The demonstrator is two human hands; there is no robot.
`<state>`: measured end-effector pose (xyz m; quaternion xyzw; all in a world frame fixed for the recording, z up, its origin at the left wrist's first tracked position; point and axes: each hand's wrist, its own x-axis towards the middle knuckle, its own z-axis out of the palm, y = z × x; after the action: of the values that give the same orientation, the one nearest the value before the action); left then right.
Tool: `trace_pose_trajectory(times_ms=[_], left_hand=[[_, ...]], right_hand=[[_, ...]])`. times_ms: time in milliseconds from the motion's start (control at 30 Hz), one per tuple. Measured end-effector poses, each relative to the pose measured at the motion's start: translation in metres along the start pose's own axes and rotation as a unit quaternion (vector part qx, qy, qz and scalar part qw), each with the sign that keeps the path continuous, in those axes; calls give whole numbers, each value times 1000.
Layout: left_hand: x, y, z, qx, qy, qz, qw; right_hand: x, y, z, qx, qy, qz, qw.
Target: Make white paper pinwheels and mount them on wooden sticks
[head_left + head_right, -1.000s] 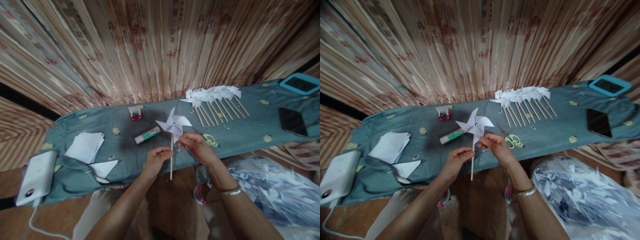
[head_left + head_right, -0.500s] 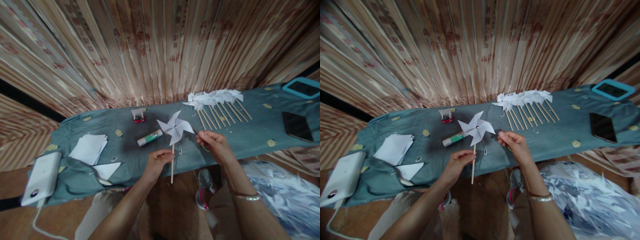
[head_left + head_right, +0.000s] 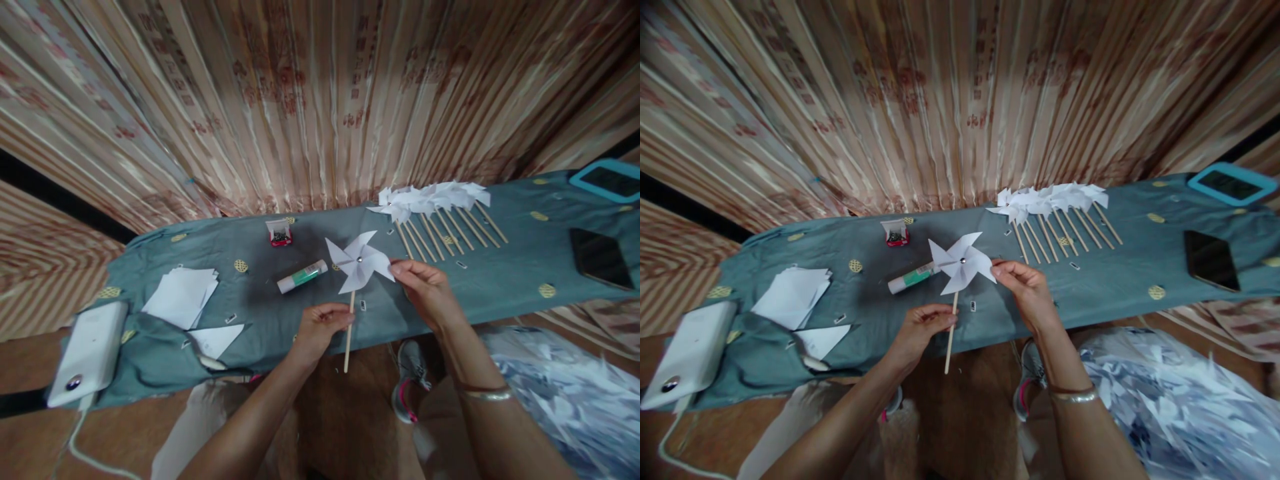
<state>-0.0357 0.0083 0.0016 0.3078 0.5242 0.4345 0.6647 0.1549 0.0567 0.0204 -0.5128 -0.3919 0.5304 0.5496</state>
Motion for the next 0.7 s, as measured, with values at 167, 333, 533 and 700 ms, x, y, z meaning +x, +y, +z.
trace_pose_trajectory(times_ms=[167, 333, 533, 700], left_hand=[[1, 0, 0, -5, 0, 1, 1000], [0, 1, 0, -10, 4, 3, 1000], [1, 1, -1, -10, 10, 10, 1000], [2, 2, -1, -17, 15, 8, 1000]], right_hand=[[-2, 5, 1, 14, -19, 5, 1000], [-6, 6, 5, 12, -35, 9, 999], [-11, 8, 10, 8, -66, 27, 997], [-13, 9, 13, 7, -84, 42, 996]])
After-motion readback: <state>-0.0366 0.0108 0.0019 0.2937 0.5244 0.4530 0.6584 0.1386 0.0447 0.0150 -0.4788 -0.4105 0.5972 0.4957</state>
